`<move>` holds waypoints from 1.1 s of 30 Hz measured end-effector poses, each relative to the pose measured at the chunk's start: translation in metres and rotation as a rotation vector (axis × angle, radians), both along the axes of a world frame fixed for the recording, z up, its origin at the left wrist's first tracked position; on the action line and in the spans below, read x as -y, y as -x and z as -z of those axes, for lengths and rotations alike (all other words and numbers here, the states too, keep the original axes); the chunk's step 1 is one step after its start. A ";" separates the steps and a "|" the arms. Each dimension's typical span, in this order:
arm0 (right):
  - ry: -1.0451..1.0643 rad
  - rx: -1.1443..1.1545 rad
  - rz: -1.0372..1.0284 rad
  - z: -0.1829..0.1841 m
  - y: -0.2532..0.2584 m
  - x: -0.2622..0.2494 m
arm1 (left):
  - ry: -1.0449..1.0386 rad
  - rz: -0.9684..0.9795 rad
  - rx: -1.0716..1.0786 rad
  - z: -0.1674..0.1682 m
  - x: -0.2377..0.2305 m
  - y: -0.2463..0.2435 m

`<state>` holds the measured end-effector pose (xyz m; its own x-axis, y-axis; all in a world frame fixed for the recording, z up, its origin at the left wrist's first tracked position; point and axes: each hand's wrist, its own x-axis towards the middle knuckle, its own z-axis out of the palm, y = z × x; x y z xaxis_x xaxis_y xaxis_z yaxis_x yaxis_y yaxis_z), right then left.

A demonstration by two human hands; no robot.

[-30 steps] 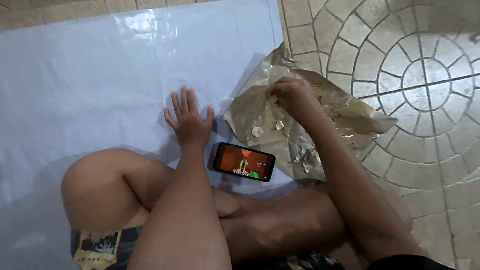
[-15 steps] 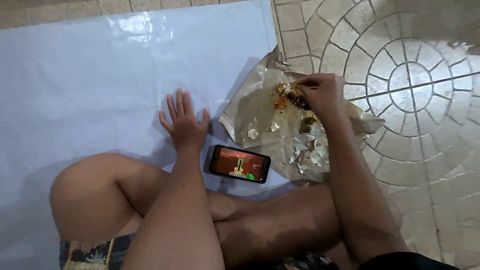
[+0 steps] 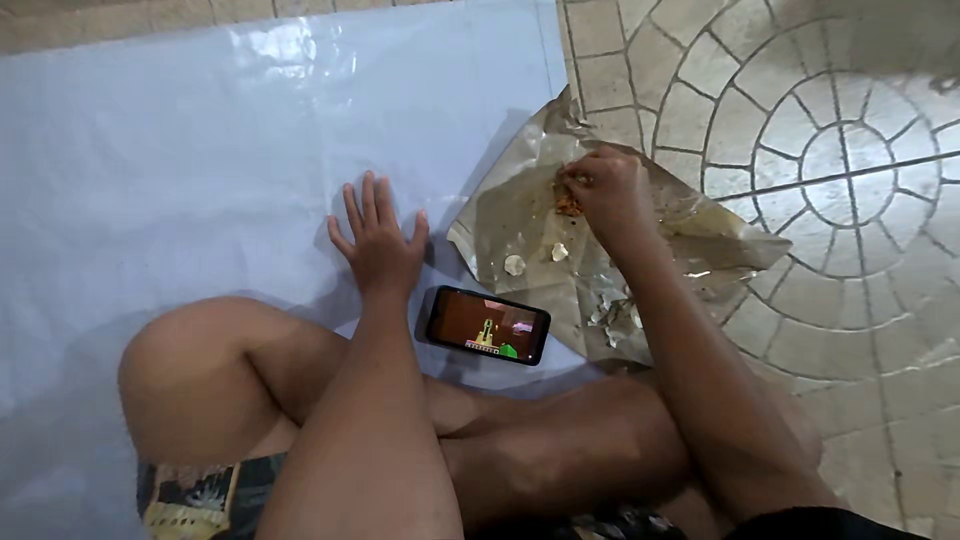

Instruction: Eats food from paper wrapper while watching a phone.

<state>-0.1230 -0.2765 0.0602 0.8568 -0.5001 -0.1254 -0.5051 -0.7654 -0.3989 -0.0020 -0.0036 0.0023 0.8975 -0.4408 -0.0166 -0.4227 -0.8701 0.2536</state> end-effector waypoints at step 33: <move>-0.148 -0.109 0.022 -0.026 0.060 -0.028 | 0.007 0.007 0.011 -0.001 -0.001 0.002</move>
